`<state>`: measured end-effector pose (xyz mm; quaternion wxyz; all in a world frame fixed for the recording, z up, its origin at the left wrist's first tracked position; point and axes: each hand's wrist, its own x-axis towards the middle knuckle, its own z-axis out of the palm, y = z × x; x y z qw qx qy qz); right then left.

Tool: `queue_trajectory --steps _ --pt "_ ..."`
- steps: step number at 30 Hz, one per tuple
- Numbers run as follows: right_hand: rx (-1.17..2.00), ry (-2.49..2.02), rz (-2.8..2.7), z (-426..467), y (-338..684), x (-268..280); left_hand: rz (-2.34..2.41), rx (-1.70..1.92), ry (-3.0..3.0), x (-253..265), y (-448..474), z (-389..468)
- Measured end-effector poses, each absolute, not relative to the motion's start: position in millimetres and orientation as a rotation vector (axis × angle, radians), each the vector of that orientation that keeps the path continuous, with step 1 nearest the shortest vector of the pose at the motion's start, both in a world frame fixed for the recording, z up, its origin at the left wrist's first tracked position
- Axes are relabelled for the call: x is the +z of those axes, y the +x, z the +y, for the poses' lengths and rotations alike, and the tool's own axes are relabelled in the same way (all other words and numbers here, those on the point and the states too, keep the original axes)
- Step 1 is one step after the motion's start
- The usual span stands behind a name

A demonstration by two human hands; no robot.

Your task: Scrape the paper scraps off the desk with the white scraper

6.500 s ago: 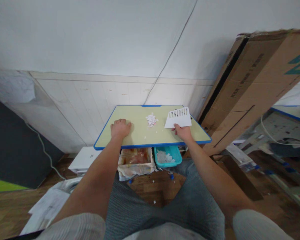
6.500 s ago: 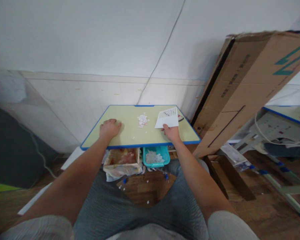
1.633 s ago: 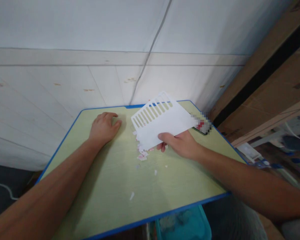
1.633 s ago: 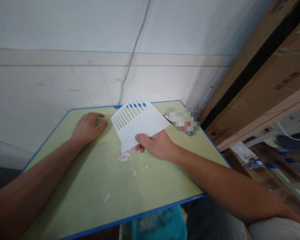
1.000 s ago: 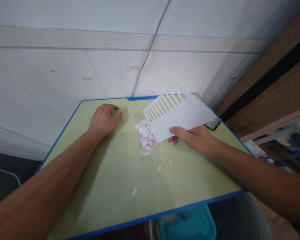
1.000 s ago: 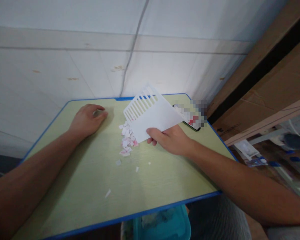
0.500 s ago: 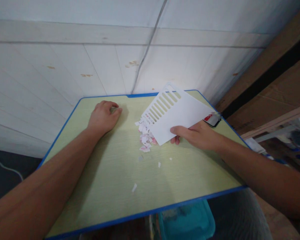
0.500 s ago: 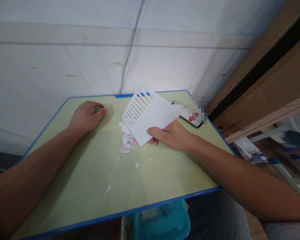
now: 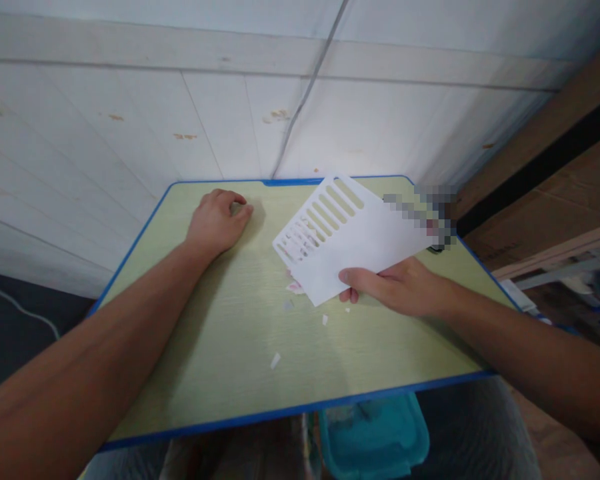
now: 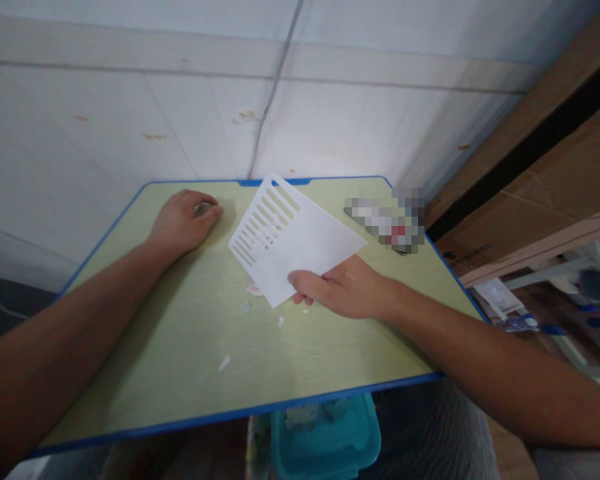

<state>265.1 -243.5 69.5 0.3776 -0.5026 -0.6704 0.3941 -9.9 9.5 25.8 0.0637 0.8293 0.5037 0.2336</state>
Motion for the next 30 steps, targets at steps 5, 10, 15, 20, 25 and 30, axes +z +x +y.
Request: queue_trajectory --steps 5,10,15,20,25,30 --pt "0.986 -1.276 -1.811 -251 256 72 1.500 0.722 2.497 26 -9 8" --pt "0.957 -1.180 -1.946 -259 246 80 1.507 0.728 2.505 27 -8 7" --pt "1.026 -1.193 -1.907 -264 243 78 1.527 0.701 2.500 31 -4 3" --pt "0.992 -1.147 -1.991 -269 233 81 1.485 0.680 2.507 35 -4 2" --pt "0.936 -1.027 -2.049 -269 225 81 1.488 0.674 2.493 37 -3 -1" --pt "0.919 -1.075 -2.062 -265 229 78 1.498 0.673 2.500 41 -2 -6"
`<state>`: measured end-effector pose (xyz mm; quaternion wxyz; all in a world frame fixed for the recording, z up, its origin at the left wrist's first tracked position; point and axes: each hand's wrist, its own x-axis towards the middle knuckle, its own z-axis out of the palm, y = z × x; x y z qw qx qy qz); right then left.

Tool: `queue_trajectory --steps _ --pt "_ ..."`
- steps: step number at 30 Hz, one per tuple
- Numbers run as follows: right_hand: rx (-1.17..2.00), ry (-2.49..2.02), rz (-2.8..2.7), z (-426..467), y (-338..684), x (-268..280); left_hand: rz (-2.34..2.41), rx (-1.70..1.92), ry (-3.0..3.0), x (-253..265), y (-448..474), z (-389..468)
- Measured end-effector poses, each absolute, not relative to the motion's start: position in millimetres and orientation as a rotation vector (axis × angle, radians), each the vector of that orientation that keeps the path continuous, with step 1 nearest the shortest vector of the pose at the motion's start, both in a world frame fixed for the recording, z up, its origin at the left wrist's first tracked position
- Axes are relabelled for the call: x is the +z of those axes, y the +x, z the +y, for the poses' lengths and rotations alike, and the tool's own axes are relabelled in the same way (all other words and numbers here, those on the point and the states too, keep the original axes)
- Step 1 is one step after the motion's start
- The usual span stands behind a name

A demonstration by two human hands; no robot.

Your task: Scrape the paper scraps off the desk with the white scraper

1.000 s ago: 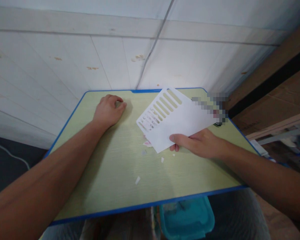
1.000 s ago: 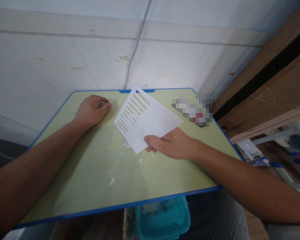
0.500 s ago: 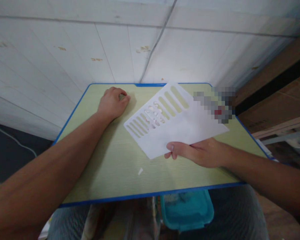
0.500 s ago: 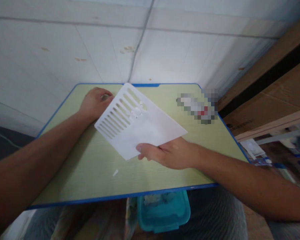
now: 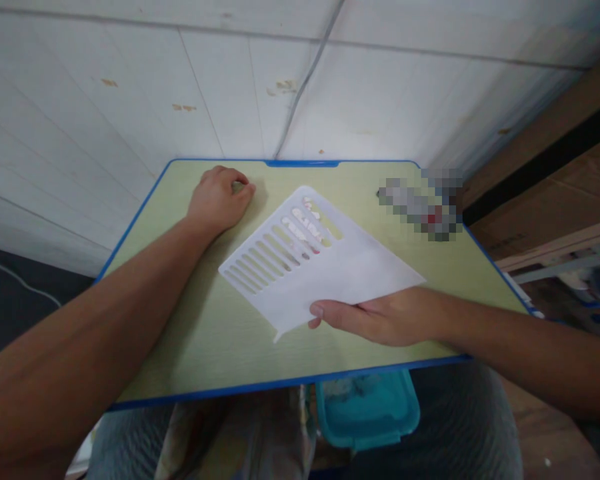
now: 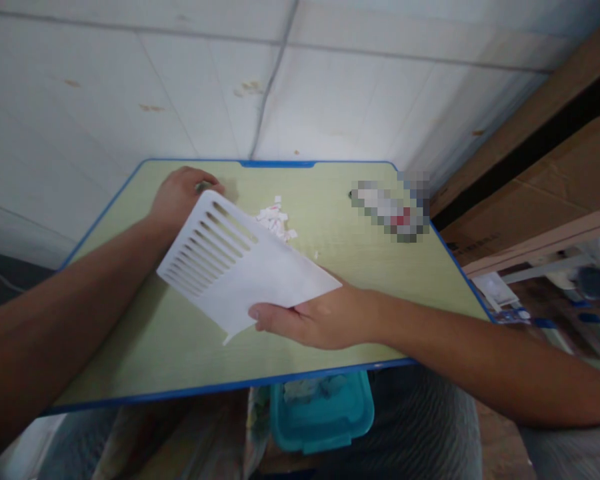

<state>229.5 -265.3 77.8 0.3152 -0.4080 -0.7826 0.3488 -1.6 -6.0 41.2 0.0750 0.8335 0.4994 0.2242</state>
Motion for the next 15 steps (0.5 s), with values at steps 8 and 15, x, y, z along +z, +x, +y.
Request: queue_trajectory --steps 8,15 --pt "1.052 -1.091 -2.022 -260 246 86 1.532 0.640 2.488 43 -2 -5" --pt "1.178 -1.094 -1.956 -258 263 91 1.600 0.606 2.495 45 -1 -9"
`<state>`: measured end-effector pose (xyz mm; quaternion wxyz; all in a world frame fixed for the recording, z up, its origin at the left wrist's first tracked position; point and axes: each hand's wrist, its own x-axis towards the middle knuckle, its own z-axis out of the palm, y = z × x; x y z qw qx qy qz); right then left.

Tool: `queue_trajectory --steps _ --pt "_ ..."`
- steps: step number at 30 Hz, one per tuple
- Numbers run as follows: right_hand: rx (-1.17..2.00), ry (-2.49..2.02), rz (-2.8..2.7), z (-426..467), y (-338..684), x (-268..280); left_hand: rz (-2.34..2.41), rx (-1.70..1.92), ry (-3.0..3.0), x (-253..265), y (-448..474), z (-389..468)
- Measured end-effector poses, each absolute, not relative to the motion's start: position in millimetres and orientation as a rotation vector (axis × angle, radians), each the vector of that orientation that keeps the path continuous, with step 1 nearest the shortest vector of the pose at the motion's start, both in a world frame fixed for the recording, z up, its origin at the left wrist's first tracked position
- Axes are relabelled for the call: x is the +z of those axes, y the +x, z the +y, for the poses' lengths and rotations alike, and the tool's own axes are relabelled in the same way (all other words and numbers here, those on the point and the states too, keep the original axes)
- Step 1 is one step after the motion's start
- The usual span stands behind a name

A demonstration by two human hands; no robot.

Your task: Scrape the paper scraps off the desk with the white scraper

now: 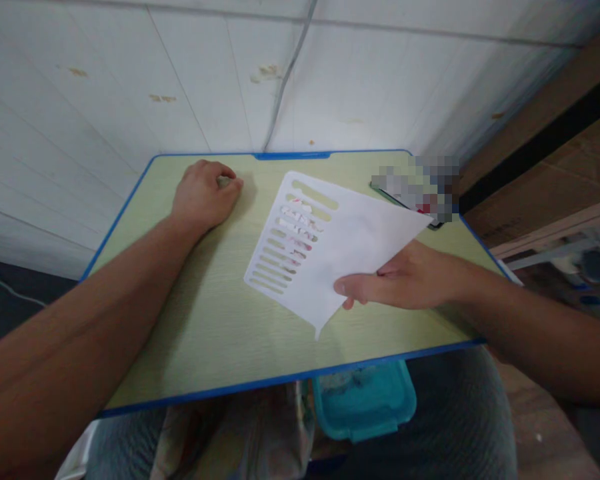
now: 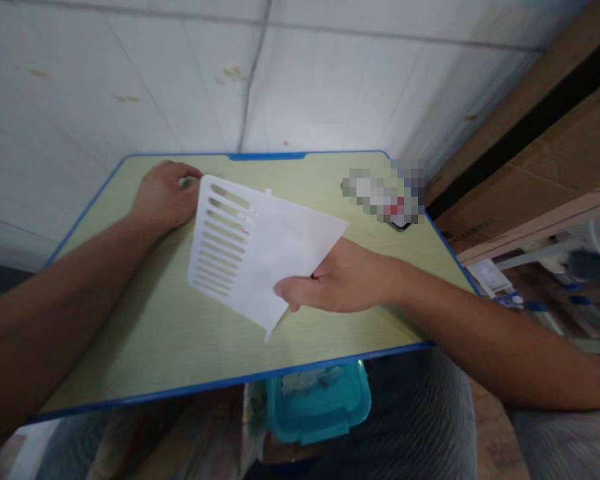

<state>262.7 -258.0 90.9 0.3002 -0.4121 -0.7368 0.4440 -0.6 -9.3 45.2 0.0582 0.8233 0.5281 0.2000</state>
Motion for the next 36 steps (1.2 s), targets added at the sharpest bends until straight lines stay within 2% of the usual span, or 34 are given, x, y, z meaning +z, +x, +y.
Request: queue_trajectory --steps 17,25,36 --pt "1.622 -1.119 -1.761 -266 266 103 1.560 0.644 2.480 41 -4 -4" --pt "1.617 -1.218 -1.685 -267 270 97 1.595 0.610 2.489 43 -1 -7" --pt "1.720 -1.122 -1.809 -266 267 99 1.584 0.644 2.504 41 -1 -4"
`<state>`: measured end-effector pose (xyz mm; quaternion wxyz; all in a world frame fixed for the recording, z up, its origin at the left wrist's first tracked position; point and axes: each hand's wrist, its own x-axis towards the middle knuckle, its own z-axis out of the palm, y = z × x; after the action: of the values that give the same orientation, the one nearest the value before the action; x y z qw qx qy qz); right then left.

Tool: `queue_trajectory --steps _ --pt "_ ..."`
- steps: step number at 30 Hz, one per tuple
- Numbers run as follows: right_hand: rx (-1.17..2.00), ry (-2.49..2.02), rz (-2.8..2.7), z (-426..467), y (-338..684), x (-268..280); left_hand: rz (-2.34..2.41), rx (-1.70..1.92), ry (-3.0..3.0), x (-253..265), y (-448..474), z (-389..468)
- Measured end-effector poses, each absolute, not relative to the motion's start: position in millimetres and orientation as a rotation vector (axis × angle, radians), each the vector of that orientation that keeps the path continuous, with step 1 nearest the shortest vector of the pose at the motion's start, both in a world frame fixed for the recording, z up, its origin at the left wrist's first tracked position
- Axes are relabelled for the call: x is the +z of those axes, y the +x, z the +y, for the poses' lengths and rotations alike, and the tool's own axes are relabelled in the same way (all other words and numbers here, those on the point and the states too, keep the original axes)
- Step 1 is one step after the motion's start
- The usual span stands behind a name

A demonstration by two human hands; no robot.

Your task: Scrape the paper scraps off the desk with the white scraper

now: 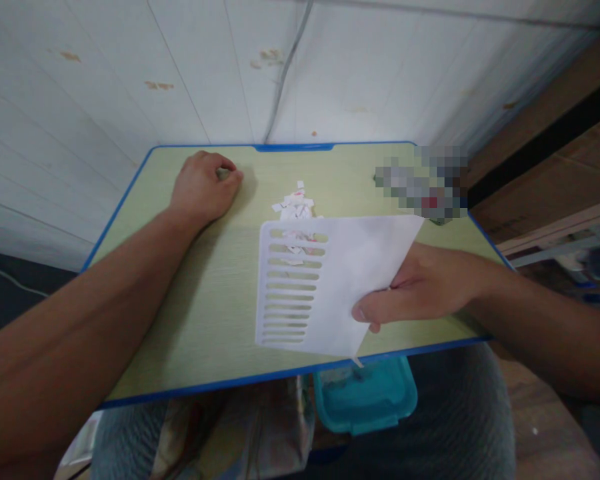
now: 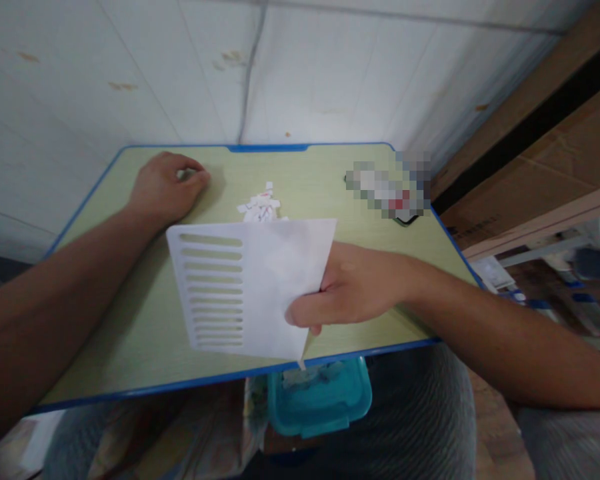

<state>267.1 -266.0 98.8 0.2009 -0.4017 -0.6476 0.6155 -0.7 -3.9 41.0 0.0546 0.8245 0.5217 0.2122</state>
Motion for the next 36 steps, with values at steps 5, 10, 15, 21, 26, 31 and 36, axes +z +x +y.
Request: queue_trajectory --steps 5,10,15,21,26,31,36 --pt "1.778 -1.112 -1.741 -267 270 97 1.563 0.663 2.503 38 -3 1" --pt "1.468 -1.138 -1.622 -262 268 95 1.559 0.667 2.486 37 -4 -1" --pt "1.038 -1.342 -1.564 -256 264 96 1.503 0.744 2.426 35 -4 -2" --pt "1.047 -1.373 -1.655 -260 254 90 1.495 0.739 2.440 33 -3 -1" --pt "1.148 -1.360 -1.657 -263 247 80 1.496 0.764 2.433 30 -1 0" --pt "1.158 -1.377 -1.702 -266 243 78 1.483 0.773 2.455 25 0 4" --pt "1.133 -1.371 -1.808 -271 244 78 1.489 0.778 2.459 25 2 3"
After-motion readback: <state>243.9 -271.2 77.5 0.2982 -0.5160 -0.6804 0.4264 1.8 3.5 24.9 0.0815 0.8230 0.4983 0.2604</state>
